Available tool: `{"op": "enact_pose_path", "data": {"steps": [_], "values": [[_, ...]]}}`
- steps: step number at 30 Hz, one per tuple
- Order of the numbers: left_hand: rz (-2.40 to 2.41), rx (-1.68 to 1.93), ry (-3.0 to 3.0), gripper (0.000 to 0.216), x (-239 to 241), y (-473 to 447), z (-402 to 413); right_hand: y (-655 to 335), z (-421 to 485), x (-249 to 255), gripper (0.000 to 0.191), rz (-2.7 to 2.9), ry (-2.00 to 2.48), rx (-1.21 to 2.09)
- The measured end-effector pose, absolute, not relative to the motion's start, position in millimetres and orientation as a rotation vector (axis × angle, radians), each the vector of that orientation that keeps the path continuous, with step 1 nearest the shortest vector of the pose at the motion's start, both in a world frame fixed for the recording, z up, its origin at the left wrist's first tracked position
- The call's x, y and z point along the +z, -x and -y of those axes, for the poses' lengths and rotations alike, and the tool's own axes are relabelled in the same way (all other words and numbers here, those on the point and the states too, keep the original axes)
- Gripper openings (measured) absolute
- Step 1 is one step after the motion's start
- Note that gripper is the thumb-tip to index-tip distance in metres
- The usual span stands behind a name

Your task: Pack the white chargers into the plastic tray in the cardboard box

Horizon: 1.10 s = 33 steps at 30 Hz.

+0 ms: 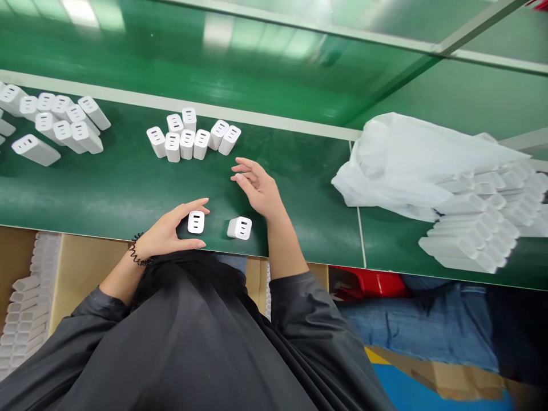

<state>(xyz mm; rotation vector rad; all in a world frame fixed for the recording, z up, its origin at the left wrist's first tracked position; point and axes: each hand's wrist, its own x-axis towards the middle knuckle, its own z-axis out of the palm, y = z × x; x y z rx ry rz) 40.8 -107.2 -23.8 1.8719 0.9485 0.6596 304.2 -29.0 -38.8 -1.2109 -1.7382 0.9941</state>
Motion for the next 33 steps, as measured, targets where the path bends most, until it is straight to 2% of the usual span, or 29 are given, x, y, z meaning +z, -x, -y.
{"op": "enact_pose_path", "data": {"steps": [7, 12, 17, 23, 33], "values": [[-1.016, 0.696, -1.873, 0.072, -23.9, -44.2, 106.9, -324.8, 41.3, -18.6, 0.043, 1.82, 1.198, 1.179], [-1.019, 0.697, -1.892, 0.064, -21.5, -47.4, 107.5, -345.0, 84.6, -22.3, 0.062, 1.962, 1.067, 1.067], [-0.974, 0.685, -1.957, 0.059, -18.3, -50.5, 106.7, -318.8, 122.7, -30.2, 0.045, 2.025, 1.053, 0.951], [-0.948, 0.757, -1.981, 0.054, -23.3, -49.6, 107.2, -279.7, 126.9, -37.5, 0.048, 2.023, 0.994, 0.815], [-0.916, 0.756, -1.987, 0.052, -22.5, -51.8, 105.9, -277.4, 129.3, -46.3, 0.058, 1.987, 0.923, 0.58]]}}
